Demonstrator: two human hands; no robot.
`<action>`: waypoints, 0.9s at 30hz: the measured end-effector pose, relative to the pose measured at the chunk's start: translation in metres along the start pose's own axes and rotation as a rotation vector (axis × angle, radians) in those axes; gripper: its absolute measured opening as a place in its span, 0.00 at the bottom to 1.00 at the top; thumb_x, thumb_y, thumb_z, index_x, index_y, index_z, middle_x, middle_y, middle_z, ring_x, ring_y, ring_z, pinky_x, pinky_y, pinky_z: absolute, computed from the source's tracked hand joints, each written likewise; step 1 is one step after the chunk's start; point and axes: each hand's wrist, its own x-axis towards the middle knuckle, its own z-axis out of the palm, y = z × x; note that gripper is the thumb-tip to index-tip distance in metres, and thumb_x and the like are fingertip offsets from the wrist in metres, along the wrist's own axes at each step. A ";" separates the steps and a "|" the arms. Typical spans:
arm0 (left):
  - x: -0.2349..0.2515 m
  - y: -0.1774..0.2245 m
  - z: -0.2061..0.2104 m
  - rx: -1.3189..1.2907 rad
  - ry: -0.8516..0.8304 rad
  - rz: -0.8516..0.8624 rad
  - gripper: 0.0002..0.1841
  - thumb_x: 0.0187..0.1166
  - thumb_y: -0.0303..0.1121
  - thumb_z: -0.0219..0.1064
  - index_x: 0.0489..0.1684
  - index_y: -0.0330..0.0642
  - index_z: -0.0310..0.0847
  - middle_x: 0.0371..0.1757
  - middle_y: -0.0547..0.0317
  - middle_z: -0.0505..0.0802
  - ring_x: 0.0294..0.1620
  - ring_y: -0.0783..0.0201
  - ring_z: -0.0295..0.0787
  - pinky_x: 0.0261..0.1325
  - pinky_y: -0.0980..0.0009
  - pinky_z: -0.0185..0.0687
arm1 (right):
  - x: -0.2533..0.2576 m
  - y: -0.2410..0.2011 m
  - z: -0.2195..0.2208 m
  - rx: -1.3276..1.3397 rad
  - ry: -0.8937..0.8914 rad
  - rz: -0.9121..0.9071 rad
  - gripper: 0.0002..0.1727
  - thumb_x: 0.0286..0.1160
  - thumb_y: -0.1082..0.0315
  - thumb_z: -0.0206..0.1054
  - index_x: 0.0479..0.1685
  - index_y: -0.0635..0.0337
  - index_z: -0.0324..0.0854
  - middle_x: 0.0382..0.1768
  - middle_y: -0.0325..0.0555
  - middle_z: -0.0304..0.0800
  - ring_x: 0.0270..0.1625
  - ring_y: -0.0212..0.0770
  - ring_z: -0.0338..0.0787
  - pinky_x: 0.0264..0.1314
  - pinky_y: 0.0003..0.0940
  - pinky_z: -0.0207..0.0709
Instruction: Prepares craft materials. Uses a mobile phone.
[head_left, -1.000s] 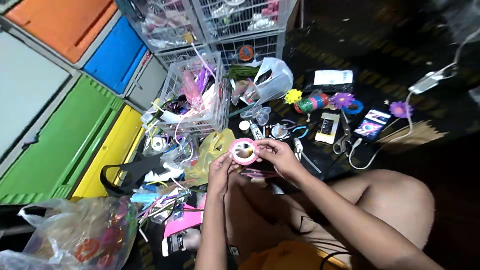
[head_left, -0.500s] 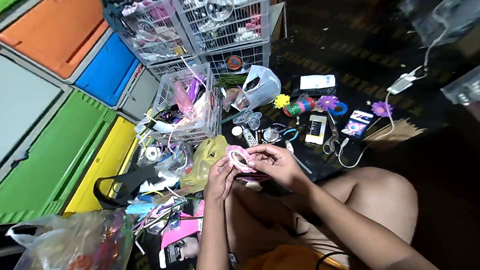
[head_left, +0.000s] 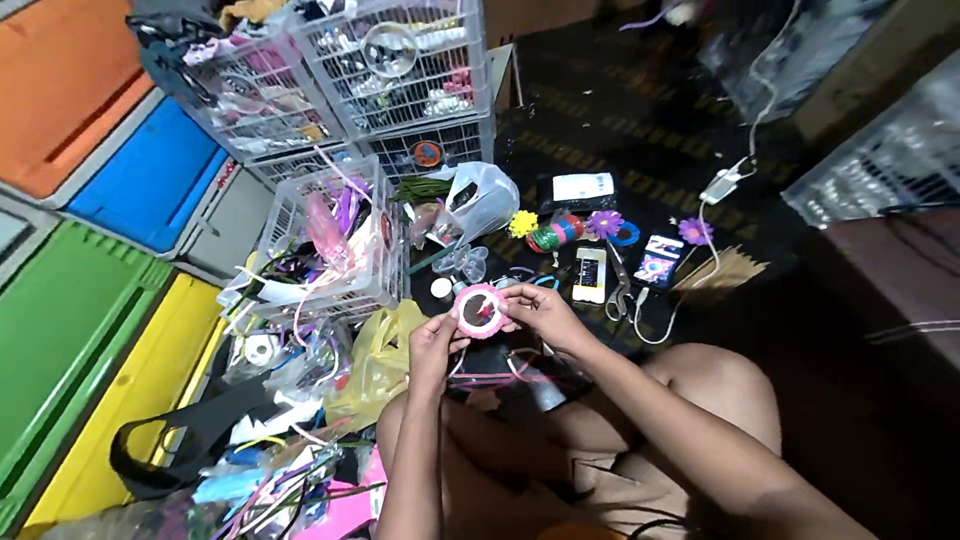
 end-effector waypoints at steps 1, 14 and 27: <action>0.009 -0.002 0.006 0.042 0.000 0.021 0.09 0.86 0.24 0.62 0.41 0.29 0.87 0.33 0.58 0.94 0.33 0.70 0.93 0.41 0.73 0.92 | 0.003 0.001 -0.006 0.000 0.012 0.001 0.09 0.79 0.78 0.66 0.54 0.70 0.82 0.37 0.44 0.91 0.36 0.33 0.94 0.45 0.29 0.91; 0.090 -0.050 0.059 0.225 -0.205 0.278 0.11 0.86 0.26 0.61 0.49 0.28 0.89 0.39 0.58 0.95 0.37 0.76 0.91 0.47 0.77 0.89 | 0.053 0.020 -0.067 -0.354 0.072 0.022 0.17 0.74 0.68 0.75 0.58 0.66 0.82 0.43 0.44 0.92 0.38 0.29 0.90 0.47 0.28 0.87; 0.108 -0.062 0.055 -0.058 -0.297 -0.176 0.17 0.91 0.29 0.50 0.39 0.36 0.86 0.36 0.60 0.95 0.38 0.68 0.94 0.44 0.68 0.92 | 0.062 0.017 -0.081 -0.332 -0.041 0.145 0.14 0.77 0.68 0.73 0.56 0.67 0.83 0.35 0.40 0.92 0.32 0.24 0.90 0.40 0.23 0.86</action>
